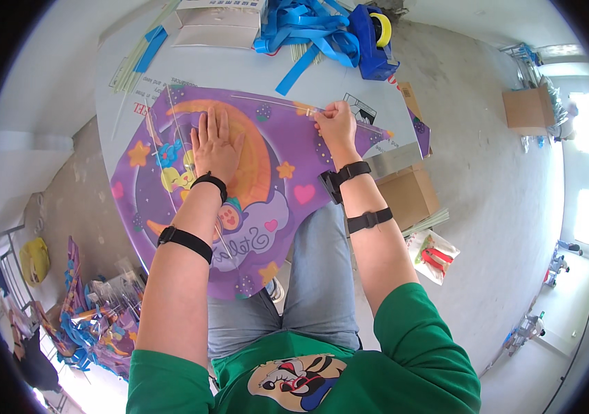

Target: Assembling a plastic kite by attaching rods and securing them with tape.

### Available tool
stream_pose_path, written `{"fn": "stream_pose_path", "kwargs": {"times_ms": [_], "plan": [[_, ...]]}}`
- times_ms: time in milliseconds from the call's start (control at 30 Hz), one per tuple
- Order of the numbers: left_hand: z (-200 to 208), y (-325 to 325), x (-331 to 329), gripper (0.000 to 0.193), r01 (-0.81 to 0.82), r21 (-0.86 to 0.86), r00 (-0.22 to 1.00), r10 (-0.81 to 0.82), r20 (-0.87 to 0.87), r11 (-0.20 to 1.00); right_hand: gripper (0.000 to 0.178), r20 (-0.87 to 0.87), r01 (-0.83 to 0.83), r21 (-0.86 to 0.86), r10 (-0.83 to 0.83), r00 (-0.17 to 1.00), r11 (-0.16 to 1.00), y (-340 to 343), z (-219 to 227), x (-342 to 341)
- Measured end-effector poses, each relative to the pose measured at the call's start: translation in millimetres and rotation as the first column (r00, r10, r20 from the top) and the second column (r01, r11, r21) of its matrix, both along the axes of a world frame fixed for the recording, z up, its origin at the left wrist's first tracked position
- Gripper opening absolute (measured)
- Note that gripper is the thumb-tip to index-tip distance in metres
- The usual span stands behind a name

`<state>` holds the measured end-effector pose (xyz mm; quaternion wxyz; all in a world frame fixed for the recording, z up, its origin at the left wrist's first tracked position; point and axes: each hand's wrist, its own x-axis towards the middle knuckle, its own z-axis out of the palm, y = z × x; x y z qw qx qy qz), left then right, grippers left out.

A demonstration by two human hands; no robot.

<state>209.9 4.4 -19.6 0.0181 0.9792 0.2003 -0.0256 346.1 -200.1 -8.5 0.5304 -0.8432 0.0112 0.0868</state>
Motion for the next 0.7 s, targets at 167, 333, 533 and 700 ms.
{"fn": "stream_pose_path", "kwargs": {"times_ms": [167, 333, 533, 700], "plan": [[-1, 0, 0, 0.064, 0.001, 0.003, 1.000, -0.001, 0.010, 1.000, 0.023, -0.004, -0.002, -0.003, 0.002, 1.000, 1.000, 0, 0, 2], [-1, 0, 0, 0.063, 0.000, -0.007, 1.000, 0.000, 0.018, 1.000, 0.024, 0.010, -0.001, -0.052, 0.002, 1.000, 0.999, 0, -4, 4], [-1, -3, 3, 0.063, 0.003, -0.002, 1.000, -0.002, 0.020, 1.000, 0.028, 0.084, 0.018, -0.161, -0.005, 0.996, 0.987, -4, -19, 13], [-1, 1, 0, 0.062, 0.000, 0.008, 1.000, 0.000, 0.014, 1.000, 0.032, 0.078, 0.028, -0.207, -0.012, 0.997, 0.978, 4, -21, 14]]}}
